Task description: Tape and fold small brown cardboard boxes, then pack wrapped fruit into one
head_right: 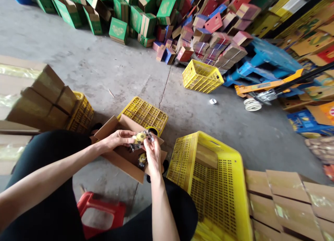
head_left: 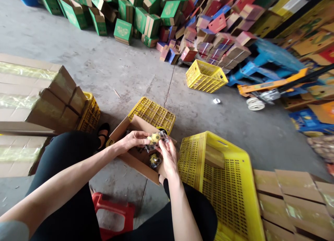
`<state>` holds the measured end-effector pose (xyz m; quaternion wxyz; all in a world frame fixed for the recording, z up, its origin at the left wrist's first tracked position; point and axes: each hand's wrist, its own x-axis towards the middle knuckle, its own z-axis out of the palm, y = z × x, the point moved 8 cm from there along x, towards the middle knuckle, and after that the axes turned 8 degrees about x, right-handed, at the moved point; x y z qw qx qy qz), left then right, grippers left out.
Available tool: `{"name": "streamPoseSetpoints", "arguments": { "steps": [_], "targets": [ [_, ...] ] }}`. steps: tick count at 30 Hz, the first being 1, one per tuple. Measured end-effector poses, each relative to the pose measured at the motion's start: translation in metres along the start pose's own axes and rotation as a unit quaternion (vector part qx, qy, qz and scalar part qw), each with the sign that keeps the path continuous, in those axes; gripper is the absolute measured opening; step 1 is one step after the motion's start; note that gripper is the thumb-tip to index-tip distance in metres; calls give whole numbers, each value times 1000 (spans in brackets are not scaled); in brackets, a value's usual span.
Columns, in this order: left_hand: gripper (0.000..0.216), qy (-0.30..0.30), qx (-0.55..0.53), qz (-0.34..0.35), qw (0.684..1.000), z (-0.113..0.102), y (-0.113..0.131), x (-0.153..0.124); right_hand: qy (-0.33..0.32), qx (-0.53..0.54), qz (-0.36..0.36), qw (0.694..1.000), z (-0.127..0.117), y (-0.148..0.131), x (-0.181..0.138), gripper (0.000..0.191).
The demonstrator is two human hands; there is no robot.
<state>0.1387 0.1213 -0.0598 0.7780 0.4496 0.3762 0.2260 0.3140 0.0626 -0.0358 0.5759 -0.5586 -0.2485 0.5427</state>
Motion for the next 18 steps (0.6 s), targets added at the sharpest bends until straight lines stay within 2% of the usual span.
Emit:
{"name": "streamPoseSetpoints", "arguments": {
  "steps": [4, 9, 13, 18],
  "targets": [
    [60, -23, -16, 10, 1000, 4, 1, 1, -12, -10, -24, 1000, 1, -5, 2, 60],
    [57, -38, -14, 22, 999, 7, 3, 1, 5, -9, -5, 1000, -1, -4, 3, 50],
    [55, -41, -20, 24, 999, 8, 4, 0, -10, -8, 14, 1000, 2, -1, 2, 47],
    [58, -63, -34, 15, 997, 11, 5, -3, 14, 7, 34, 999, -4, 2, 1, 46]
  ]
}}
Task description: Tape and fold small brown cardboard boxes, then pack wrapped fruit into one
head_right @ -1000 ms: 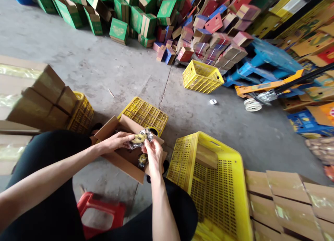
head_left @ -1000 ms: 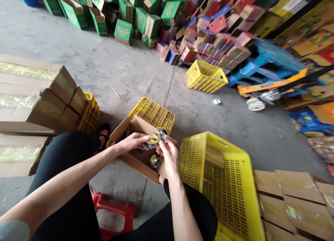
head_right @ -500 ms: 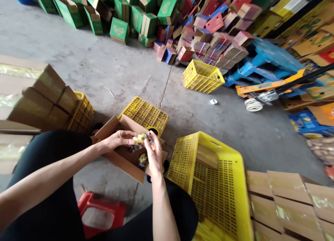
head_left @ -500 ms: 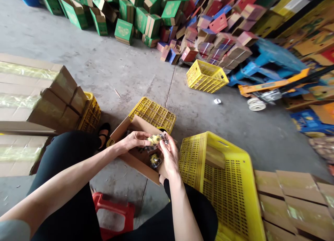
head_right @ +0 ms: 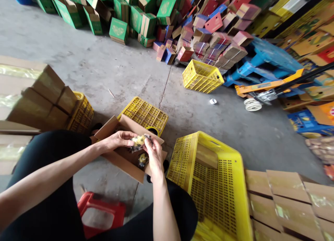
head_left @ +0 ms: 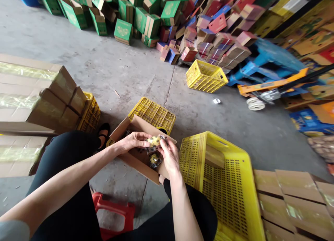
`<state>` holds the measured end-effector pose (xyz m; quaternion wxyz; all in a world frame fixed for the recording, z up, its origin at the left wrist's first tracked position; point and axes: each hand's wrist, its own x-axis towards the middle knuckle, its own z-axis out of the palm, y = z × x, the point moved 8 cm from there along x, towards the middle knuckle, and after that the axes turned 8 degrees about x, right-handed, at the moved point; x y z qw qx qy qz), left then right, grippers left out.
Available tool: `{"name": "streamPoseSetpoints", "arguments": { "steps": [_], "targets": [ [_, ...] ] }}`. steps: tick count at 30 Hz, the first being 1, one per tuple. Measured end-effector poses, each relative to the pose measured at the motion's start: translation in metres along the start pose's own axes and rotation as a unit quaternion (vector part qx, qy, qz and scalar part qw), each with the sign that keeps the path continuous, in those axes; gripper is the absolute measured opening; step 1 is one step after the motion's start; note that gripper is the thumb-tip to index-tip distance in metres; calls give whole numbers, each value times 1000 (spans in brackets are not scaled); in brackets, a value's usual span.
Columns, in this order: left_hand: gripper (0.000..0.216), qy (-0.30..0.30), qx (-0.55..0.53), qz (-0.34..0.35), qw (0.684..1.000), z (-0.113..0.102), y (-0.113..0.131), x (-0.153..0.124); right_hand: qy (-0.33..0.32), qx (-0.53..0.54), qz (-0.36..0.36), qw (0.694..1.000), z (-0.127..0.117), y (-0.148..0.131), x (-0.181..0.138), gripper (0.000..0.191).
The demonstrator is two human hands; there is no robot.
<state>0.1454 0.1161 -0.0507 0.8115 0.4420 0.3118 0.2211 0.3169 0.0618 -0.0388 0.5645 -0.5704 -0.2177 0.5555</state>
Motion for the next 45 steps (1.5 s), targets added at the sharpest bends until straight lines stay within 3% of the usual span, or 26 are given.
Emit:
{"name": "streamPoseSetpoints", "arguments": {
  "steps": [13, 45],
  "targets": [
    [60, 32, -80, -28, 996, -4, -6, 2, 53, 27, -16, 998, -6, -1, 1, 43],
    [57, 98, 10, -7, 995, -17, -4, 0, 30, 16, -5, 999, -3, 2, 1, 40]
  ]
}}
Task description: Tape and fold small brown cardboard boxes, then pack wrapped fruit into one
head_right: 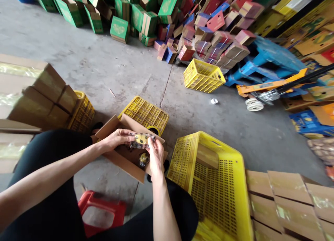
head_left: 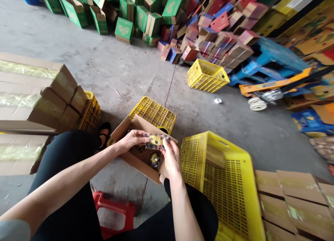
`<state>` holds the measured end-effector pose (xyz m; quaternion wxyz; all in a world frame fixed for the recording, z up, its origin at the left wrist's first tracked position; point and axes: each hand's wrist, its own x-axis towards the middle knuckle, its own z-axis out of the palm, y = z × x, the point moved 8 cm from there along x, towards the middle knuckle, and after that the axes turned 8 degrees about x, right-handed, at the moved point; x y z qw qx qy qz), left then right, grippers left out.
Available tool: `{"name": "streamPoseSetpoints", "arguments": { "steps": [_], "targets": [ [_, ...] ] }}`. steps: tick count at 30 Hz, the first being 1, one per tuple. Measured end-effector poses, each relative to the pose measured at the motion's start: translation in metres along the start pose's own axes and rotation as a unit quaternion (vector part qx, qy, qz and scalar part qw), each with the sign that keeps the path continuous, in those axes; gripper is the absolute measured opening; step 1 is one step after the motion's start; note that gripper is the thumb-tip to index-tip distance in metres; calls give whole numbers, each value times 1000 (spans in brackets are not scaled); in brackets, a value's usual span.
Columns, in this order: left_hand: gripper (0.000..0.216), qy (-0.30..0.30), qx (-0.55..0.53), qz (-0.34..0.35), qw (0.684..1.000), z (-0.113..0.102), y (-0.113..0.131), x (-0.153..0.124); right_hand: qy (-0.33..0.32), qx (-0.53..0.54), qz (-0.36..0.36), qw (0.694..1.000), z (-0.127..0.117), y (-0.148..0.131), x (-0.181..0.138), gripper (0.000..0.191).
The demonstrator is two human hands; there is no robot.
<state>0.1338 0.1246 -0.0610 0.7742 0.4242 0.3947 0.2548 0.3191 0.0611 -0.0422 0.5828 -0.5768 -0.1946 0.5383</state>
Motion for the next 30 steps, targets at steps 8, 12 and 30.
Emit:
{"name": "streamPoseSetpoints", "arguments": {
  "steps": [8, 12, 30],
  "targets": [
    [70, -81, -28, -11, 996, 15, -3, -3, -6, -9, -8, 1000, -1, 4, 2, 41],
    [63, -68, -26, -12, 997, 13, -5, -3, -16, -11, -10, 1000, 1, 3, 2, 40],
    [58, -34, -15, 0, 999, 8, -1, -2, -10, 4, 5, 1000, 1, 0, 0, 42]
  ]
}}
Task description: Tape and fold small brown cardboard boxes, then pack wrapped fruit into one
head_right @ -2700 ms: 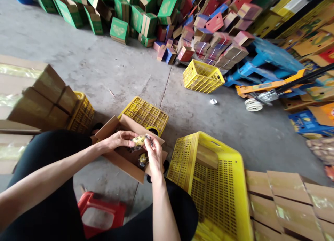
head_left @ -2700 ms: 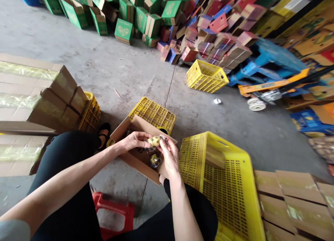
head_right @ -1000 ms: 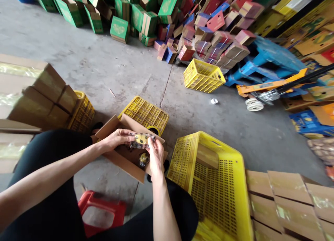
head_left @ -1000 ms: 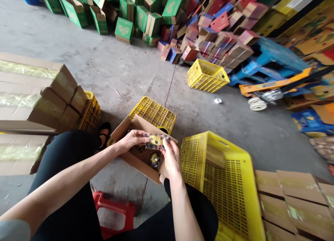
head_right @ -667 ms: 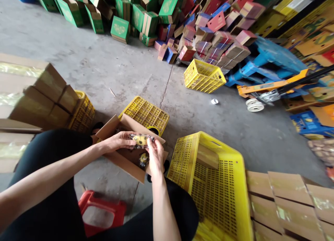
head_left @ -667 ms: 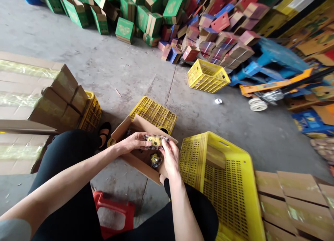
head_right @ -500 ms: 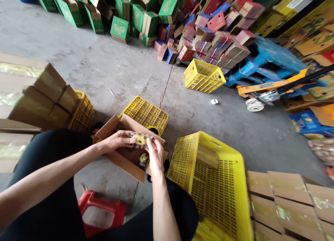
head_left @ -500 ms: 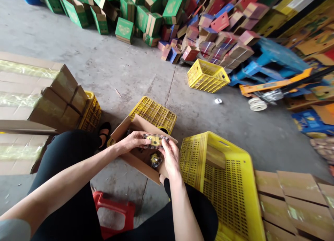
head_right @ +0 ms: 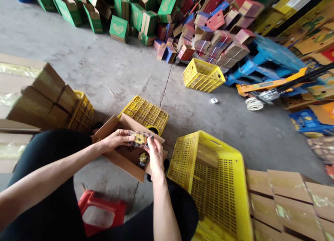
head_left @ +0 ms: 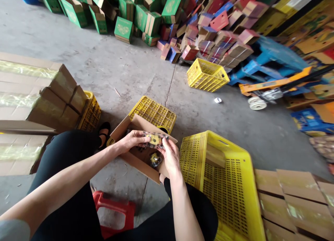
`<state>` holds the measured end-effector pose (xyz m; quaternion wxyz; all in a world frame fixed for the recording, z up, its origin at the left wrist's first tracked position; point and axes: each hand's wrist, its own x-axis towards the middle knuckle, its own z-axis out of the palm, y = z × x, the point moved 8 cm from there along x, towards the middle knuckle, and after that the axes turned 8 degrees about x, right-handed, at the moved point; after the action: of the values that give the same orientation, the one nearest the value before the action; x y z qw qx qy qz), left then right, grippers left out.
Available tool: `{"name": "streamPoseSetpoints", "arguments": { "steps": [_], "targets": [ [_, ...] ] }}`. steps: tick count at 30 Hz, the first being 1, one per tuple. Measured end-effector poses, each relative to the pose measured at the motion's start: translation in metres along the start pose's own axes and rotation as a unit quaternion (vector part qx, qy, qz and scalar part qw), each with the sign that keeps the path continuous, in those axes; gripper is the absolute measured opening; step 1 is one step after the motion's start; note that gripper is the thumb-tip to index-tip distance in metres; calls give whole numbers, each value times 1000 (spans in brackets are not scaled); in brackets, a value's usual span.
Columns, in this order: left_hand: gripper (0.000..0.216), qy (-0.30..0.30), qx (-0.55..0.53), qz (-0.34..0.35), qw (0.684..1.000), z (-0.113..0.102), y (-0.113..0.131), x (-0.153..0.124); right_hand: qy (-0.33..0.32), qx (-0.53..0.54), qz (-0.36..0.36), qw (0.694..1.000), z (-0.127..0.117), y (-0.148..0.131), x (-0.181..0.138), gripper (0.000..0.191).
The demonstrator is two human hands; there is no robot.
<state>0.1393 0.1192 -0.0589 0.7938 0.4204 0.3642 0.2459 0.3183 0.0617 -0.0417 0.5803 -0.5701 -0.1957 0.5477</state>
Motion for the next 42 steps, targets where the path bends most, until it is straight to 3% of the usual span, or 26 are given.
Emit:
{"name": "streamPoseSetpoints", "arguments": {
  "steps": [14, 32, 42],
  "targets": [
    [55, -19, -11, 5, 1000, 1, 2, 1, -10, 64, 41, 997, 7, 1, 2, 36],
    [64, 6, -5, -3, 1000, -5, -5, 4, -49, 38, 51, 997, 9, 3, -1, 46],
    [65, 3, -4, -33, 999, -4, -6, 3, -53, 27, 45, 997, 9, 5, -1, 41]
  ]
}}
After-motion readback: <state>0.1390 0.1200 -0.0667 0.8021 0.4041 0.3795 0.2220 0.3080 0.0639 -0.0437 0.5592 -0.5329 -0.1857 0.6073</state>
